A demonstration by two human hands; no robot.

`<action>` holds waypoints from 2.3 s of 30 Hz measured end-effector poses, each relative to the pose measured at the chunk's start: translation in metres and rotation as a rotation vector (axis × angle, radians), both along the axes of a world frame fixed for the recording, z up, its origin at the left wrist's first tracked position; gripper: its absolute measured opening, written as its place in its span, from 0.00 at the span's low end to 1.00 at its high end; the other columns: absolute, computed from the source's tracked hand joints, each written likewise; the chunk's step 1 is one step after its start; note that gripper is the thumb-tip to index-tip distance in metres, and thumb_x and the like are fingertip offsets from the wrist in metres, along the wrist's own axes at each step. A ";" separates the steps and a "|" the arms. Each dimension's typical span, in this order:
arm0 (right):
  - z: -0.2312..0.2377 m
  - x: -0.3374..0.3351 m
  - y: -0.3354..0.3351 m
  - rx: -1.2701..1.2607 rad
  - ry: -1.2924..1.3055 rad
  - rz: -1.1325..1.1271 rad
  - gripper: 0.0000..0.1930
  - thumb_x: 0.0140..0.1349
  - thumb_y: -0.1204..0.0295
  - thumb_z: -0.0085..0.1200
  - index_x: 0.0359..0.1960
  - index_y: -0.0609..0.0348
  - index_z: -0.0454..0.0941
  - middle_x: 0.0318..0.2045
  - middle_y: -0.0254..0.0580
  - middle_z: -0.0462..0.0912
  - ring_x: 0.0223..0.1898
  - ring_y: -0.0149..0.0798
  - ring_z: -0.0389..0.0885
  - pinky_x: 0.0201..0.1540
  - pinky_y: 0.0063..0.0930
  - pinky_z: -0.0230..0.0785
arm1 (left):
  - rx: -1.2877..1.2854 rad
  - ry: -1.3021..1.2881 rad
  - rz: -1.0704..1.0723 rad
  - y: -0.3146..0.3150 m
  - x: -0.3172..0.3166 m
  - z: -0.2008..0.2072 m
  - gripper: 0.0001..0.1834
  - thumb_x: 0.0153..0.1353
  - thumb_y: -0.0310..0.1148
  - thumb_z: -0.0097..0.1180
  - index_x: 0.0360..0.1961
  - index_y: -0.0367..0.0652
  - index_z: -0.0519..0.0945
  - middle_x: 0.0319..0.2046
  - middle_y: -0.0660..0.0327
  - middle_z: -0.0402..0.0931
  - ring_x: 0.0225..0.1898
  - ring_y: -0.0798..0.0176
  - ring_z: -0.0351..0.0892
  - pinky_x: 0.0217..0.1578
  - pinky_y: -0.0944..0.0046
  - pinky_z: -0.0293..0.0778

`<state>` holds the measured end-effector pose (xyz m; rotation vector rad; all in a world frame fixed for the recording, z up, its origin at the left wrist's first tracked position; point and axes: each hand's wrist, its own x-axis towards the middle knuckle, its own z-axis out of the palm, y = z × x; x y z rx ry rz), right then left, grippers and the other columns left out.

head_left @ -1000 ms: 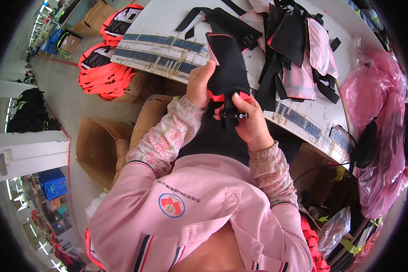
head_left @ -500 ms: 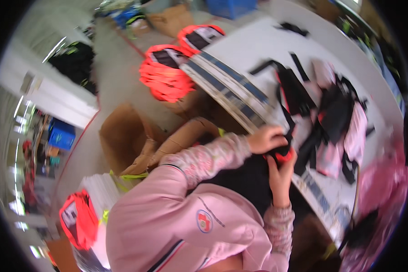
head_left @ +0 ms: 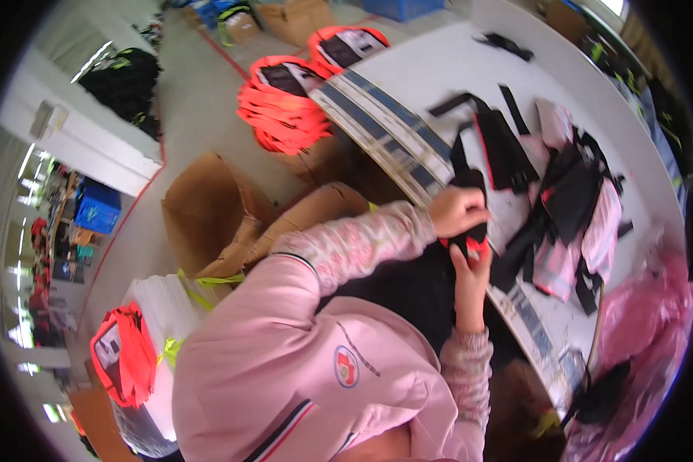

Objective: Assembling, folding, and preparing life vests for packaging at a factory workbench.

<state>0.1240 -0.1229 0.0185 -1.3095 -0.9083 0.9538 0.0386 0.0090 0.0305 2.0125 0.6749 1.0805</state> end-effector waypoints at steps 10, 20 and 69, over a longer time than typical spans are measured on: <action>0.046 -0.009 0.008 -0.232 -0.238 0.180 0.21 0.62 0.60 0.50 0.18 0.66 0.76 0.10 0.35 0.67 0.16 0.26 0.63 0.19 0.28 0.55 | 0.107 -0.155 0.386 0.040 -0.021 0.030 0.16 0.53 0.39 0.62 0.21 0.38 0.73 0.15 0.53 0.72 0.17 0.52 0.73 0.19 0.60 0.67; 0.090 -0.042 -0.030 -0.100 -0.166 0.407 0.20 0.64 0.67 0.49 0.15 0.63 0.66 0.14 0.29 0.67 0.19 0.23 0.61 0.20 0.26 0.53 | 0.098 0.021 0.678 0.108 -0.116 0.034 0.19 0.49 0.41 0.64 0.20 0.36 0.72 0.15 0.54 0.71 0.17 0.61 0.68 0.23 0.63 0.67; -0.004 0.043 0.009 -0.016 -1.569 0.323 0.13 0.63 0.66 0.48 0.44 0.60 0.76 0.40 0.53 0.78 0.41 0.50 0.77 0.39 0.37 0.70 | 0.451 0.060 -0.276 0.003 0.022 -0.027 0.19 0.46 0.44 0.64 0.36 0.44 0.79 0.36 0.55 0.76 0.44 0.50 0.74 0.43 0.54 0.70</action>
